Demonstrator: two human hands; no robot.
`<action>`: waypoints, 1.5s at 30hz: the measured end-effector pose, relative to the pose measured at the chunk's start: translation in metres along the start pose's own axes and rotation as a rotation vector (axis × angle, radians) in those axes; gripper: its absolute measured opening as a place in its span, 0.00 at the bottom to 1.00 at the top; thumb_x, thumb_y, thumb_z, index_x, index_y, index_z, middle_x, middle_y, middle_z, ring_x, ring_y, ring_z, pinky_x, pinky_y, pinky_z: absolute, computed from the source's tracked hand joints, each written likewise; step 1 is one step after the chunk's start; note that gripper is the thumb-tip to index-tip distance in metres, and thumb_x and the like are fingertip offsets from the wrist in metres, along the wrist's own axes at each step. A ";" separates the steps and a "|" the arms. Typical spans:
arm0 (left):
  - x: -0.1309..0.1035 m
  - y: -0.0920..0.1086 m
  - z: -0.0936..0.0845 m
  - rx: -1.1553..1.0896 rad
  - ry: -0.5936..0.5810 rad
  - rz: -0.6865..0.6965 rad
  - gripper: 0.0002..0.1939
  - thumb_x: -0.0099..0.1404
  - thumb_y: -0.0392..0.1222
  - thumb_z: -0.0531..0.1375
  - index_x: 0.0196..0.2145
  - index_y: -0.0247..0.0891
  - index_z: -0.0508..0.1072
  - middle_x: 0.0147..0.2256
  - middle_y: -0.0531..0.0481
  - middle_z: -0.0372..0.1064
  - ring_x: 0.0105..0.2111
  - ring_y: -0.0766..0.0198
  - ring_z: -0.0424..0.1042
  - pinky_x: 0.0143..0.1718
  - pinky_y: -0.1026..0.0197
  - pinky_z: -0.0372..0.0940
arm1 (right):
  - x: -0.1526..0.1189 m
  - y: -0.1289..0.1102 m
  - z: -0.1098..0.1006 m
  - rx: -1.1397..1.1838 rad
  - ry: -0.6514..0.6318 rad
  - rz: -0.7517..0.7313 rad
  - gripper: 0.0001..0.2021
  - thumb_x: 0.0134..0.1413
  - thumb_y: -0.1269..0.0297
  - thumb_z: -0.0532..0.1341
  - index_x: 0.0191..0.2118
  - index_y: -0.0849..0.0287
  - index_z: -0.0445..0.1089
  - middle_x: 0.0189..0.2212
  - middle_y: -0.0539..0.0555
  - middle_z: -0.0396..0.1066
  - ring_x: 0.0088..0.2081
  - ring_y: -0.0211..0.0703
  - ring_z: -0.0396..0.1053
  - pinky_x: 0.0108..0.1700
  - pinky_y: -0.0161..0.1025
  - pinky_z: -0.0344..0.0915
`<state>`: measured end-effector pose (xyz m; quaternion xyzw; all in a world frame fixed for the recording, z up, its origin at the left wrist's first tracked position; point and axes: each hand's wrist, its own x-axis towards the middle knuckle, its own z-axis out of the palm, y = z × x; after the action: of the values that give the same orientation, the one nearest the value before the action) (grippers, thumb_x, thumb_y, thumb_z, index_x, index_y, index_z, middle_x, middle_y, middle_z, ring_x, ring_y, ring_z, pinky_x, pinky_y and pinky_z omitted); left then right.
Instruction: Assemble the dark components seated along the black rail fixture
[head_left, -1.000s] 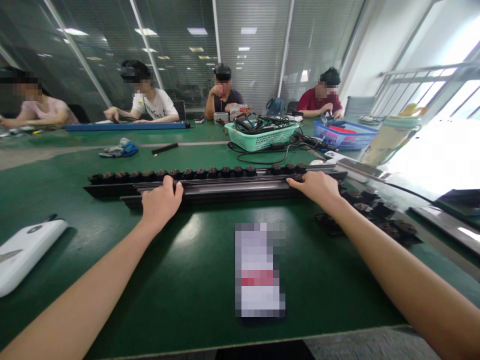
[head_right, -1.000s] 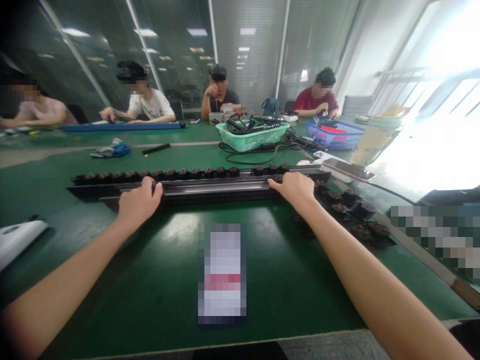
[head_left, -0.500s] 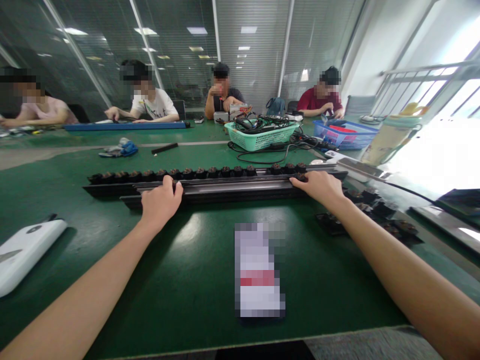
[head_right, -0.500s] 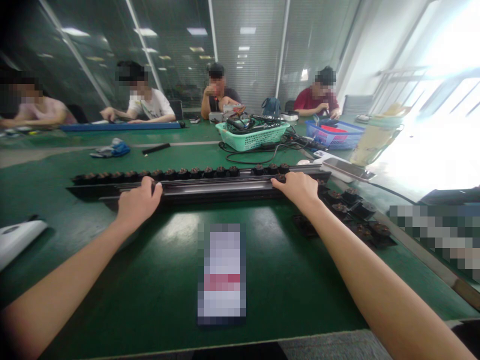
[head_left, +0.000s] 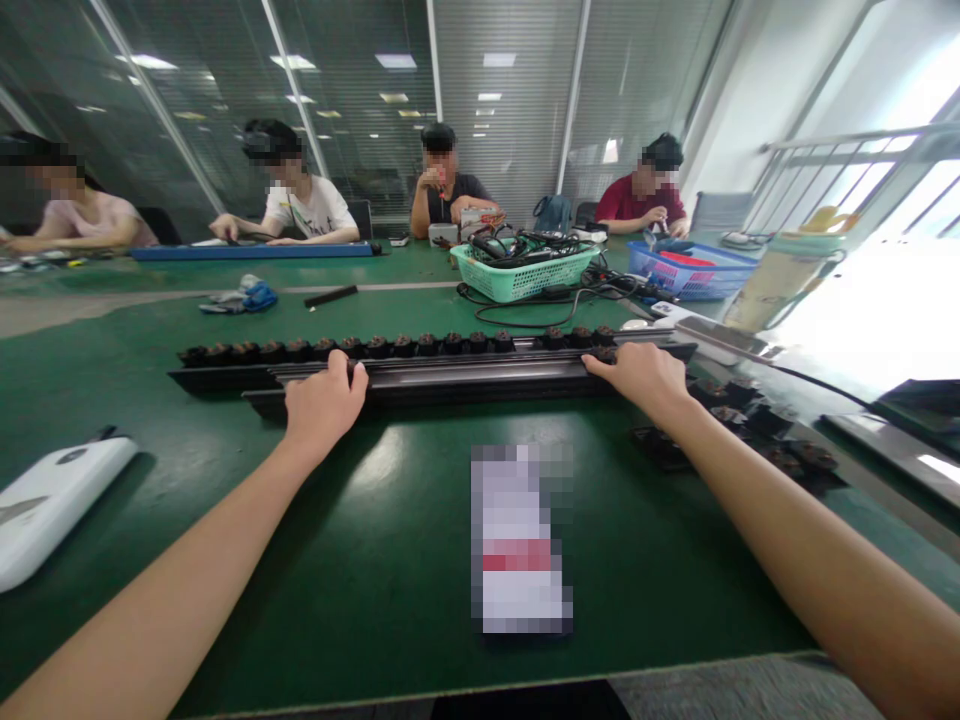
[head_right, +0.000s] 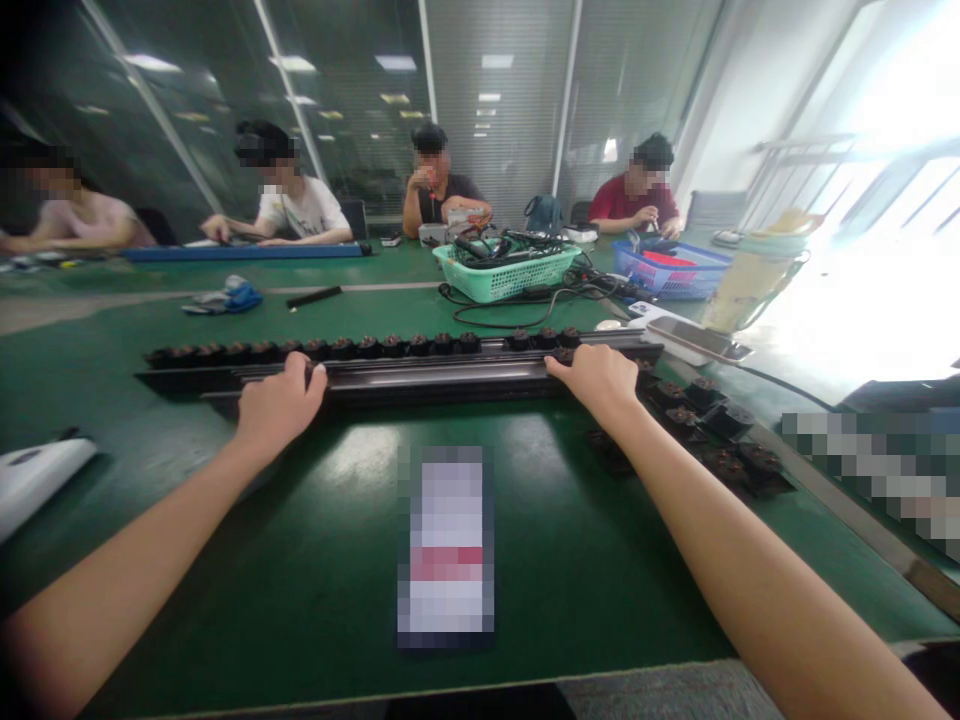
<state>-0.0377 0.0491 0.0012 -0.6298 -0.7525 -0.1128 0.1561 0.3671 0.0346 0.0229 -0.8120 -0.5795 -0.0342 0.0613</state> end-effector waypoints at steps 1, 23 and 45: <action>0.000 0.000 0.000 -0.001 0.000 0.001 0.34 0.72 0.56 0.37 0.57 0.30 0.68 0.38 0.32 0.79 0.42 0.40 0.78 0.47 0.47 0.63 | 0.000 0.000 0.000 0.003 0.000 0.001 0.34 0.64 0.38 0.52 0.47 0.66 0.79 0.44 0.72 0.77 0.49 0.64 0.76 0.48 0.50 0.70; 0.000 0.001 -0.002 0.001 -0.009 0.007 0.32 0.72 0.55 0.38 0.56 0.30 0.68 0.38 0.32 0.78 0.42 0.40 0.78 0.47 0.47 0.63 | 0.004 0.003 0.005 0.014 0.011 0.000 0.33 0.63 0.40 0.53 0.48 0.67 0.79 0.46 0.73 0.77 0.49 0.64 0.76 0.47 0.50 0.70; 0.001 0.000 0.000 0.027 -0.008 0.009 0.33 0.72 0.55 0.37 0.57 0.30 0.68 0.38 0.33 0.79 0.41 0.41 0.78 0.46 0.48 0.63 | 0.004 0.003 0.004 0.012 0.011 -0.002 0.32 0.64 0.41 0.53 0.49 0.66 0.79 0.46 0.73 0.77 0.50 0.65 0.76 0.48 0.51 0.70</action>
<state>-0.0378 0.0498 0.0020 -0.6314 -0.7517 -0.0997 0.1622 0.3708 0.0379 0.0190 -0.8109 -0.5800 -0.0355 0.0694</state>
